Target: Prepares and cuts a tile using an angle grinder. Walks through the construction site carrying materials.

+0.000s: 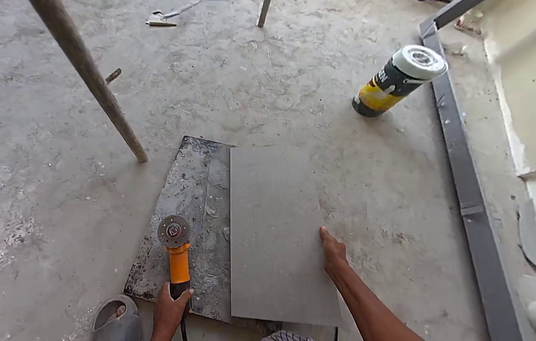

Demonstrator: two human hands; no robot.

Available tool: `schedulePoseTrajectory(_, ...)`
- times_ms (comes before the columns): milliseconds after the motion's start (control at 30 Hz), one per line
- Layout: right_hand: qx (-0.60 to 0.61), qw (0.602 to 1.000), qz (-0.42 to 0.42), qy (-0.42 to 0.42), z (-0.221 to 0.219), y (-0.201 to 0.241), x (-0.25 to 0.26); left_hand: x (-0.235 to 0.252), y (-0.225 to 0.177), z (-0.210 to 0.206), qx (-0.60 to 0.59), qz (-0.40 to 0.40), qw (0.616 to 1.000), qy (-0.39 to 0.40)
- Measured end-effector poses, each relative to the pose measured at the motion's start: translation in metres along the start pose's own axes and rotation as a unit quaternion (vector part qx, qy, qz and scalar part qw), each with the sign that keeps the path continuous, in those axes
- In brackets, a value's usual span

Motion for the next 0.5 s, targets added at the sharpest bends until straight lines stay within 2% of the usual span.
schedulePoseTrajectory(167, -0.044, 0.998, -0.021, 0.037, -0.024, -0.026, 0.041, 0.007, -0.004, 0.005, -0.024, 0.023, 0.999, 0.026)
schedulePoseTrajectory(333, -0.092, 0.995, -0.019, 0.016, -0.034, -0.026, 0.053, 0.002, -0.013, 0.014, -0.165, 0.084, 0.981, 0.060)
schedulePoseTrajectory(433, -0.127, 0.991, 0.014, 0.025, -0.031, -0.022, 0.063, 0.001, -0.006, 0.010, -0.252, 0.122, 0.957, 0.077)
schedulePoseTrajectory(500, -0.167, 0.983, 0.077, 0.018, -0.025, -0.009, 0.056, -0.001, -0.008, 0.007, -0.330, 0.149, 0.925, 0.110)
Point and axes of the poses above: each hand's wrist, its own x-axis towards the middle knuckle, its own z-axis out of the back of the hand, y = z × x, the point moved 3 cm from there along x, towards the middle knuckle, and after that the axes turned 15 degrees about -y, right-handed, at the moved point
